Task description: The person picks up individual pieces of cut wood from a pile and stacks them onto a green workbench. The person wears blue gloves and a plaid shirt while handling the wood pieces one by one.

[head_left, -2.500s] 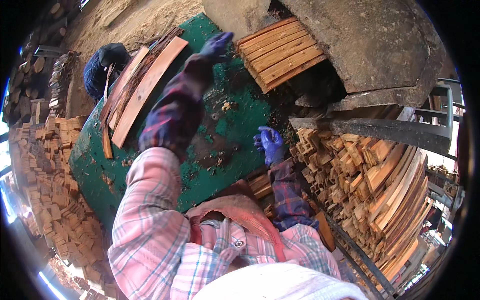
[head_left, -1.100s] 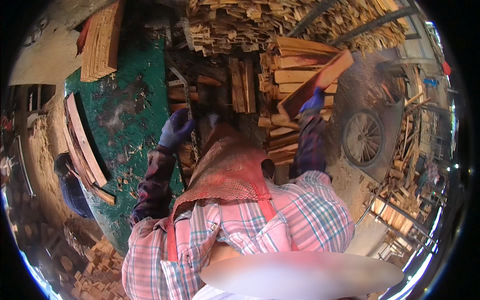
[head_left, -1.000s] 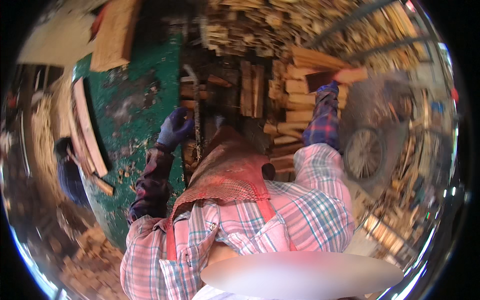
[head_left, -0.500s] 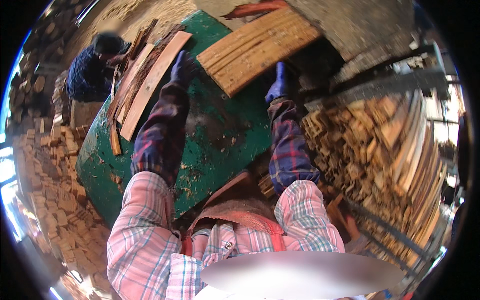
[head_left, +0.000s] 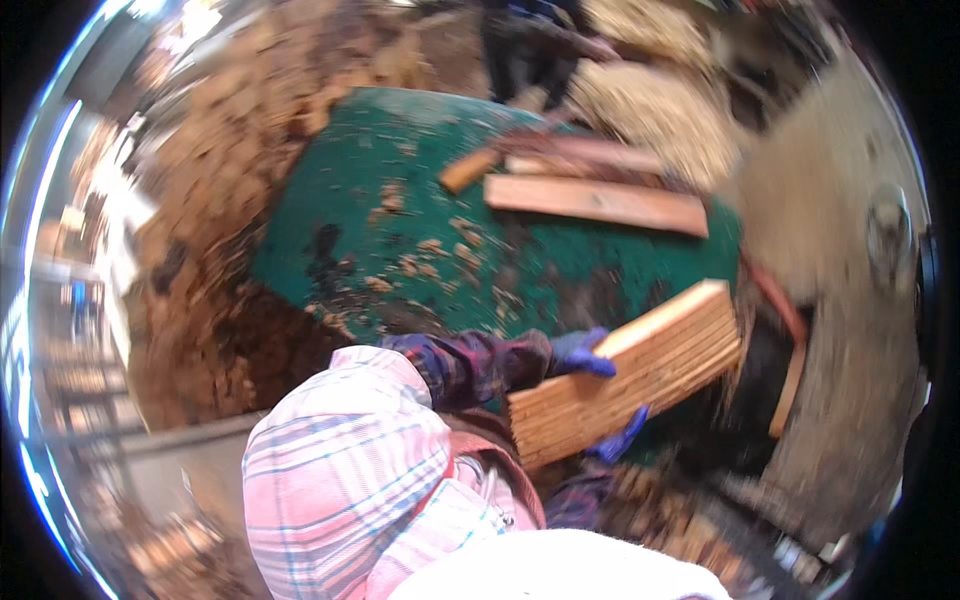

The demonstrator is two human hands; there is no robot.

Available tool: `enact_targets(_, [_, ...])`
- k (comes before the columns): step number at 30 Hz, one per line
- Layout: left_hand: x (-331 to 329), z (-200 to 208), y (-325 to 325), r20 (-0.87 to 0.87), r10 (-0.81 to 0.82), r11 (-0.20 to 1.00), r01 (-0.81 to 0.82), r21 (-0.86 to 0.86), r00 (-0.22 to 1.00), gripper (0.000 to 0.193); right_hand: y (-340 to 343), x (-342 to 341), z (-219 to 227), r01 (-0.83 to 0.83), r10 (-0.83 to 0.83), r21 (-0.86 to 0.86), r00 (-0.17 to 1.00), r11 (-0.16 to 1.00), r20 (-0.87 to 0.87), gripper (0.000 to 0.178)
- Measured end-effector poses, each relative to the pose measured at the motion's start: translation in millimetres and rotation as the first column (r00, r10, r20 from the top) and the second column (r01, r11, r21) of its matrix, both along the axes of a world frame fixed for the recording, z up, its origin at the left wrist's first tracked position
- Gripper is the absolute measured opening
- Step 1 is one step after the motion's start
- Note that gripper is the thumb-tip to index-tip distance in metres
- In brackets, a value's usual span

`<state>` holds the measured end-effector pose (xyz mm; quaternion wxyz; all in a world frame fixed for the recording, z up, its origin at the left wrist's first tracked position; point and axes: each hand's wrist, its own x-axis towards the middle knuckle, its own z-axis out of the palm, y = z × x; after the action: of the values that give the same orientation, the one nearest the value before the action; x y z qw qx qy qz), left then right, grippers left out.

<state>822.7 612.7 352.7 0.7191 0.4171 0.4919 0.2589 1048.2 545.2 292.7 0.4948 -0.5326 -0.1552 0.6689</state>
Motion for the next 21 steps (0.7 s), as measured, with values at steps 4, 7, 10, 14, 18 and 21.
enact_targets(4, [-81, 18, -29, -0.081, 0.239, 0.967, -0.229, 0.111, 0.968, 0.097, 15, -116, 56, -0.105, 0.072, -0.002, 0.693, 0.994, -0.717, 0.06])
enact_targets(7, [-150, 36, -80, 0.051, 0.579, 0.78, -0.572, 0.255, 0.813, 0.096, 15, -196, 70, -0.332, 0.301, 0.101, 0.633, 0.938, -0.713, 0.055])
enact_targets(10, [-232, 96, -130, 0.258, 0.714, 0.478, -0.722, 0.499, 0.651, 0.087, 23, -286, 87, -0.507, 0.554, 0.264, 0.592, 0.821, -0.585, 0.05])
enact_targets(14, [-332, 159, -194, 0.536, 0.717, 0.094, -0.823, 0.56, 0.447, 0.077, 41, -436, 161, -0.613, 0.816, 0.544, 0.491, 0.573, -0.307, 0.044])
enact_targets(18, [-447, 215, -223, 0.653, 0.689, -0.251, -0.741, 0.623, 0.315, 0.067, 66, -620, 301, -0.474, 0.682, 0.865, 0.58, -0.163, 0.446, 0.038])
enact_targets(21, [-556, 279, -175, 0.725, 0.592, -0.428, -0.625, 0.653, 0.351, 0.051, 95, -705, 405, -0.43, -0.198, 0.481, 0.866, -0.764, 0.459, 0.038])
